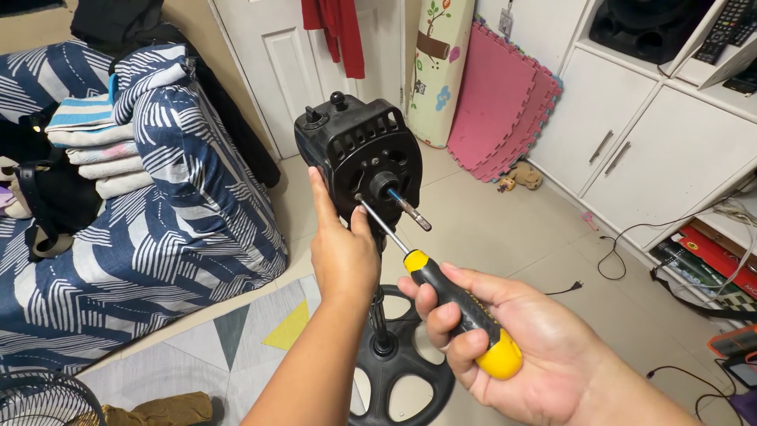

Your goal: The person uses a screwdriver to tighten screws on the motor housing of a standing electric fan. They then pick up the fan cage and align it with the motor assembly, preparing to secure it in place.

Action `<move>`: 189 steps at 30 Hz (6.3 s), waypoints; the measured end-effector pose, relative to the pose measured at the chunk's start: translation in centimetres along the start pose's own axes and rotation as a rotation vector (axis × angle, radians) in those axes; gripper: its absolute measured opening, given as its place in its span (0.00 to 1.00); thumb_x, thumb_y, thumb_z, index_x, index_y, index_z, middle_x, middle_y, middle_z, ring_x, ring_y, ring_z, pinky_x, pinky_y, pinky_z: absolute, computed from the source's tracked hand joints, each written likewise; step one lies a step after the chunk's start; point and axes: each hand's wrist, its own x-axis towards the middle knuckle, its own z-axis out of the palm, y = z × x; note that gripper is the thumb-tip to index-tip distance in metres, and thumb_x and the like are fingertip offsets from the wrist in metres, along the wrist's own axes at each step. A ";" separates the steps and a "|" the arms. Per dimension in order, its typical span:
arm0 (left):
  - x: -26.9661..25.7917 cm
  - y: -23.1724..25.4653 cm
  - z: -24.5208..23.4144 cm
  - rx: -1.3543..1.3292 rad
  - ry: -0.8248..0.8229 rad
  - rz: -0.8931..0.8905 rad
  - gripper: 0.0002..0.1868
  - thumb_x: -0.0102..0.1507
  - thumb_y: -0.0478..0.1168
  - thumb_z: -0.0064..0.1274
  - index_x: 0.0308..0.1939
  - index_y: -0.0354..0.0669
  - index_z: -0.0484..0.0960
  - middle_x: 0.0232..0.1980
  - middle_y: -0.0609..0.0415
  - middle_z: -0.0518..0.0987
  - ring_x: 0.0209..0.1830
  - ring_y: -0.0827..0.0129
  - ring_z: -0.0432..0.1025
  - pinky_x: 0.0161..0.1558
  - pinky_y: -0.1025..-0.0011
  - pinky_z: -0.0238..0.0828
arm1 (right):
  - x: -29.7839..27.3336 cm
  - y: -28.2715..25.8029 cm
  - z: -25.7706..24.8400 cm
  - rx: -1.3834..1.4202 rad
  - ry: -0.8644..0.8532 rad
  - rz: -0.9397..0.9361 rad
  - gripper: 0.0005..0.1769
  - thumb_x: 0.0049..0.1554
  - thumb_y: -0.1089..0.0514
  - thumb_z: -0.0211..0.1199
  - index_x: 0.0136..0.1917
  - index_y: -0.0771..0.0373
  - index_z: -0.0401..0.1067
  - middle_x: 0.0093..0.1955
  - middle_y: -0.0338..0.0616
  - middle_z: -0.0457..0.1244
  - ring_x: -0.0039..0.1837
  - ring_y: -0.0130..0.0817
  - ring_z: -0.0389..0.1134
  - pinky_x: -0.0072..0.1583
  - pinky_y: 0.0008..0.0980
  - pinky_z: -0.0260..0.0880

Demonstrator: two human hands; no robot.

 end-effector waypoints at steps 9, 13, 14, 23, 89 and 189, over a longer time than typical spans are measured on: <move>-0.1 0.0 0.2 -0.016 0.004 -0.026 0.44 0.66 0.44 0.50 0.80 0.74 0.42 0.44 0.39 0.84 0.40 0.47 0.79 0.47 0.52 0.73 | 0.1 1.9 2.3 -1.721 0.871 -0.522 0.16 0.63 0.45 0.61 0.50 0.59 0.80 0.39 0.41 0.66 0.34 0.26 0.68 0.38 0.21 0.65; -0.1 -0.2 0.3 -0.063 0.034 0.045 0.45 0.65 0.42 0.50 0.80 0.71 0.42 0.45 0.40 0.84 0.41 0.47 0.80 0.46 0.53 0.73 | 0.0 1.5 2.7 -0.954 0.425 -0.364 0.20 0.61 0.48 0.57 0.51 0.68 0.75 0.38 0.38 0.66 0.33 0.24 0.62 0.30 0.24 0.63; -0.1 -0.1 0.3 -0.064 0.040 0.045 0.45 0.65 0.41 0.50 0.80 0.71 0.43 0.45 0.40 0.84 0.42 0.47 0.80 0.46 0.53 0.73 | -0.3 1.2 2.6 -0.670 0.279 -0.279 0.20 0.61 0.49 0.57 0.52 0.69 0.75 0.37 0.37 0.65 0.32 0.22 0.61 0.29 0.22 0.61; -0.4 0.7 -0.2 -0.036 -0.017 -0.058 0.44 0.65 0.43 0.49 0.80 0.74 0.41 0.43 0.40 0.84 0.40 0.47 0.80 0.46 0.53 0.74 | 0.2 0.1 2.7 -0.953 0.419 -0.255 0.26 0.65 0.42 0.51 0.55 0.69 0.72 0.37 0.45 0.65 0.30 0.30 0.61 0.29 0.27 0.62; -38.1 -58.4 -43.5 0.008 0.367 -1.113 0.11 0.62 0.43 0.55 0.45 0.51 0.89 0.46 0.50 0.87 0.47 0.59 0.81 0.53 0.64 0.75 | 17.3 61.7 5.3 -1.732 -0.195 0.441 0.17 0.58 0.50 0.63 0.59 0.54 0.76 0.35 0.34 0.64 0.34 0.23 0.60 0.36 0.24 0.61; -3.4 6.4 -0.4 -1.364 -0.412 -0.780 0.07 0.68 0.41 0.52 0.47 0.45 0.82 0.43 0.56 0.81 0.47 0.68 0.79 0.53 0.67 0.80 | -7.2 0.1 -3.6 -1.142 0.513 -0.636 0.26 0.59 0.50 0.62 0.71 0.45 0.74 0.46 0.39 0.71 0.37 0.25 0.62 0.34 0.28 0.64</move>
